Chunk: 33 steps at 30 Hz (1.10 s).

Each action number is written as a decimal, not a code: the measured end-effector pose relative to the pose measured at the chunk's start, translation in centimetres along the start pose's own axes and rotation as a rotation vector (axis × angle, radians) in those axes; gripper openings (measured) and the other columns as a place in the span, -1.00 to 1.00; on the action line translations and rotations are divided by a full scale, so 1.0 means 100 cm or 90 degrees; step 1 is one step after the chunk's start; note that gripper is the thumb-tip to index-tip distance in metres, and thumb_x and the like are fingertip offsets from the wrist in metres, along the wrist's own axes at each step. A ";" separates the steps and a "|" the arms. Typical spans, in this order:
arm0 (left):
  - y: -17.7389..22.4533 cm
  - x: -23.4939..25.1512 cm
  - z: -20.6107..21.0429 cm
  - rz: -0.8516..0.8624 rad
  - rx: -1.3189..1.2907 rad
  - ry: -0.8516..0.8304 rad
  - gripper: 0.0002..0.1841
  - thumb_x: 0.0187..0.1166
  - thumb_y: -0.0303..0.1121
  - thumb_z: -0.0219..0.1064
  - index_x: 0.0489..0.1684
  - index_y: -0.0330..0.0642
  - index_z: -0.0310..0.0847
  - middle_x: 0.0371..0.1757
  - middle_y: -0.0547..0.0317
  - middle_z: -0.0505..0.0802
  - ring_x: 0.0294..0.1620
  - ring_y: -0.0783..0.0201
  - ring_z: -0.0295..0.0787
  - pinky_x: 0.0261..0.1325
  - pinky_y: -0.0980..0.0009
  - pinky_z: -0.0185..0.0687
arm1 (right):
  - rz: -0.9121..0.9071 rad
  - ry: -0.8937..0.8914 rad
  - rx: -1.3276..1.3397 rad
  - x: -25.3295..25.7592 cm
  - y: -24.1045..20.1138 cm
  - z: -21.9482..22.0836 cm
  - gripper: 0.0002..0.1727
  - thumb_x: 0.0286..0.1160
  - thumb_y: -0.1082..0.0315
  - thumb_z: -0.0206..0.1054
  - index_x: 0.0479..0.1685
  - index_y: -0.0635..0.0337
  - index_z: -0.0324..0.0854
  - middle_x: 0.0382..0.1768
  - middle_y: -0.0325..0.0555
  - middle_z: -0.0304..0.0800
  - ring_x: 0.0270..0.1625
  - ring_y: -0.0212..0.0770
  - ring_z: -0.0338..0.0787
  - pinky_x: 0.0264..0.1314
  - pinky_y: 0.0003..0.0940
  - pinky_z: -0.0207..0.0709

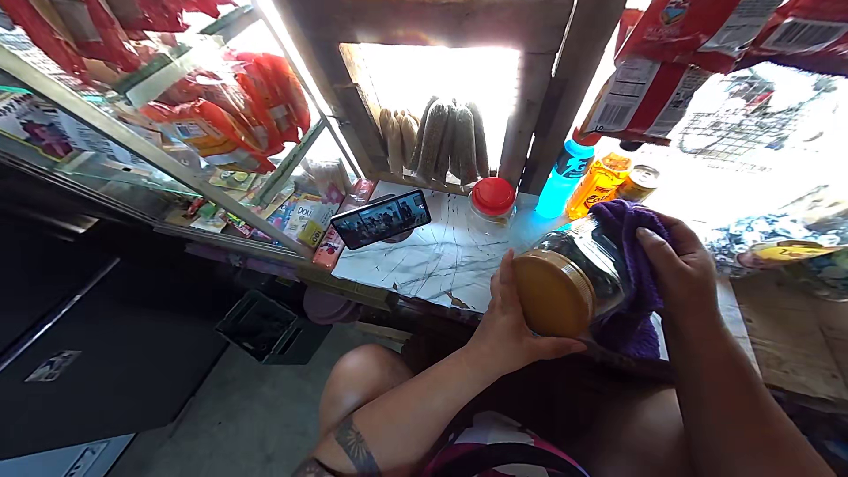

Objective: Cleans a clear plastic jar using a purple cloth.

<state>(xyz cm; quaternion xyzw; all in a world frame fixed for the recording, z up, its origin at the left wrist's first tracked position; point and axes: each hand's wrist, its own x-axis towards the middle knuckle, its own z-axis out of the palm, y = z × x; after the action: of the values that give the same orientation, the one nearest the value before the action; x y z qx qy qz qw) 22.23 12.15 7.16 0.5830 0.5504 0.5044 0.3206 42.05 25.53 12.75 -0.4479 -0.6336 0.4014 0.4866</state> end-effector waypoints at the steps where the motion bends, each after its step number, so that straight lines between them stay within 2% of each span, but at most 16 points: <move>1: 0.001 0.000 -0.001 -0.020 0.002 0.002 0.56 -0.08 0.19 0.77 0.88 -0.29 -0.46 0.72 -0.51 0.19 0.58 -0.01 0.51 0.50 0.13 0.57 | -0.003 -0.008 -0.010 0.000 0.001 0.001 -0.62 0.65 0.25 0.22 0.39 0.09 0.59 0.02 -0.39 0.80 -0.06 -0.66 0.76 0.01 -0.67 0.66; 6: 0.001 0.001 -0.002 -0.033 0.013 0.000 0.56 -0.10 0.20 0.77 0.88 -0.26 -0.45 0.73 -0.48 0.20 0.55 0.01 0.55 0.45 0.10 0.62 | -0.034 -0.034 -0.079 -0.002 0.001 0.001 -0.56 0.67 0.17 0.19 0.46 0.09 0.57 0.16 -0.31 0.77 0.07 -0.68 0.72 0.14 -0.65 0.61; 8: 0.002 0.001 -0.002 -0.039 0.022 -0.001 0.56 -0.10 0.20 0.77 0.88 -0.26 -0.46 0.74 -0.48 0.18 0.59 0.00 0.51 0.49 0.10 0.59 | -0.068 -0.051 -0.138 -0.005 -0.001 0.003 -0.52 0.67 0.11 0.17 0.48 0.07 0.57 0.20 -0.23 0.78 0.10 -0.63 0.72 0.16 -0.58 0.61; 10: 0.002 0.000 -0.001 -0.019 0.035 0.017 0.55 -0.10 0.20 0.76 0.87 -0.32 -0.41 0.75 -0.49 0.16 0.66 -0.04 0.41 0.58 0.10 0.49 | -0.142 -0.068 -0.205 -0.009 0.002 0.004 -0.48 0.70 0.01 0.12 0.49 0.08 0.59 0.24 -0.09 0.78 0.20 -0.47 0.73 0.26 -0.38 0.60; 11: 0.001 0.000 0.000 -0.003 0.044 0.032 0.53 -0.10 0.20 0.76 0.85 -0.36 -0.37 0.75 -0.50 0.15 0.69 -0.07 0.36 0.62 0.09 0.43 | -0.188 -0.078 -0.230 -0.012 0.002 0.006 -0.46 0.72 -0.01 0.10 0.49 0.11 0.60 0.28 -0.02 0.78 0.28 -0.35 0.73 0.38 -0.24 0.55; 12: 0.001 0.000 0.000 0.008 0.054 0.042 0.52 -0.10 0.21 0.75 0.84 -0.38 -0.34 0.75 -0.50 0.16 0.69 -0.09 0.34 0.62 0.07 0.42 | -0.227 -0.095 -0.245 -0.016 0.000 0.007 -0.45 0.74 0.00 0.08 0.49 0.13 0.60 0.34 0.01 0.76 0.42 -0.24 0.69 0.59 -0.08 0.42; 13: 0.000 0.000 0.000 0.015 0.064 0.048 0.52 -0.09 0.21 0.74 0.84 -0.39 -0.34 0.75 -0.50 0.15 0.70 -0.11 0.33 0.62 0.05 0.42 | -0.263 -0.113 -0.250 -0.020 -0.002 0.009 -0.45 0.75 0.00 0.06 0.49 0.14 0.60 0.38 0.01 0.74 0.51 -0.16 0.64 0.70 0.04 0.31; 15: -0.001 0.000 0.000 0.024 0.070 0.050 0.52 -0.08 0.22 0.73 0.83 -0.43 -0.36 0.76 -0.52 0.14 0.71 -0.13 0.32 0.63 0.03 0.41 | -0.339 -0.145 -0.249 -0.031 -0.008 0.016 -0.46 0.75 -0.03 0.08 0.48 0.10 0.62 0.37 0.00 0.75 0.57 -0.06 0.60 0.73 0.15 0.26; 19: 0.000 -0.001 0.001 0.043 0.074 0.056 0.50 -0.15 0.09 0.74 0.82 -0.49 -0.32 0.72 -0.58 0.17 0.69 -0.19 0.31 0.62 0.01 0.38 | -0.499 -0.181 -0.258 -0.052 -0.018 0.032 -0.63 0.73 -0.02 0.15 0.35 -0.22 0.68 0.35 -0.12 0.78 0.59 -0.08 0.58 0.70 0.08 0.33; 21: 0.000 0.000 0.001 0.060 0.081 0.067 0.47 -0.17 0.07 0.75 0.79 -0.52 -0.24 0.67 -0.59 0.25 0.64 -0.16 0.39 0.60 0.05 0.42 | -0.525 -0.188 -0.263 -0.052 -0.019 0.033 -0.66 0.71 0.03 0.18 0.34 -0.28 0.68 0.36 -0.15 0.77 0.61 -0.09 0.56 0.71 0.05 0.32; 23: 0.004 0.000 0.000 0.062 0.089 0.067 0.45 -0.18 0.08 0.75 0.78 -0.53 -0.16 0.65 -0.55 0.31 0.62 -0.12 0.43 0.59 0.10 0.44 | -0.484 -0.195 -0.252 -0.046 -0.019 0.026 -0.63 0.73 0.01 0.15 0.35 -0.19 0.69 0.35 -0.12 0.78 0.59 -0.09 0.58 0.68 0.05 0.36; 27: 0.004 0.001 0.001 0.096 0.117 0.068 0.44 -0.18 0.12 0.78 0.74 -0.56 -0.09 0.62 -0.56 0.35 0.62 -0.13 0.44 0.61 0.12 0.44 | -0.293 -0.192 -0.232 -0.022 -0.015 0.005 -0.48 0.74 -0.05 0.08 0.47 0.01 0.64 0.40 -0.07 0.73 0.50 -0.22 0.64 0.56 -0.11 0.48; 28: 0.004 0.001 0.001 0.099 0.124 0.066 0.44 -0.17 0.14 0.77 0.74 -0.57 -0.09 0.62 -0.57 0.35 0.62 -0.14 0.44 0.61 0.12 0.44 | -0.227 -0.178 -0.253 -0.016 -0.013 0.001 -0.44 0.72 -0.09 0.06 0.51 -0.01 0.61 0.42 -0.06 0.71 0.47 -0.24 0.66 0.49 -0.12 0.52; 30: 0.004 0.001 0.000 0.093 0.131 0.060 0.45 -0.16 0.16 0.77 0.74 -0.57 -0.10 0.63 -0.57 0.34 0.62 -0.15 0.44 0.62 0.12 0.43 | -0.108 -0.147 -0.279 -0.007 -0.011 -0.004 -0.37 0.66 -0.21 0.03 0.57 -0.11 0.56 0.41 -0.04 0.70 0.43 -0.20 0.65 0.43 0.00 0.49; 31: 0.005 0.001 0.000 0.087 0.134 0.055 0.45 -0.16 0.15 0.77 0.75 -0.57 -0.10 0.63 -0.57 0.34 0.62 -0.16 0.44 0.62 0.11 0.44 | -0.081 -0.142 -0.292 -0.006 -0.011 -0.004 -0.34 0.65 -0.24 0.02 0.60 -0.15 0.53 0.45 -0.04 0.67 0.48 -0.16 0.62 0.47 0.05 0.45; 33: 0.006 0.001 -0.001 0.086 0.142 0.046 0.45 -0.17 0.13 0.78 0.75 -0.58 -0.11 0.64 -0.58 0.32 0.62 -0.19 0.43 0.61 0.08 0.45 | -0.114 -0.153 -0.329 -0.013 -0.016 -0.001 -0.35 0.71 -0.19 -0.03 0.65 -0.11 0.48 0.56 -0.01 0.59 0.67 -0.02 0.48 0.65 0.14 0.32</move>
<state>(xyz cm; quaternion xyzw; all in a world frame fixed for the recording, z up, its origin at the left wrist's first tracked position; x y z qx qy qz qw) 22.31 12.08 7.72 0.6322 0.5736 0.4813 0.1990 42.09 23.82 13.92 -0.4485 -0.8049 0.2321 0.3116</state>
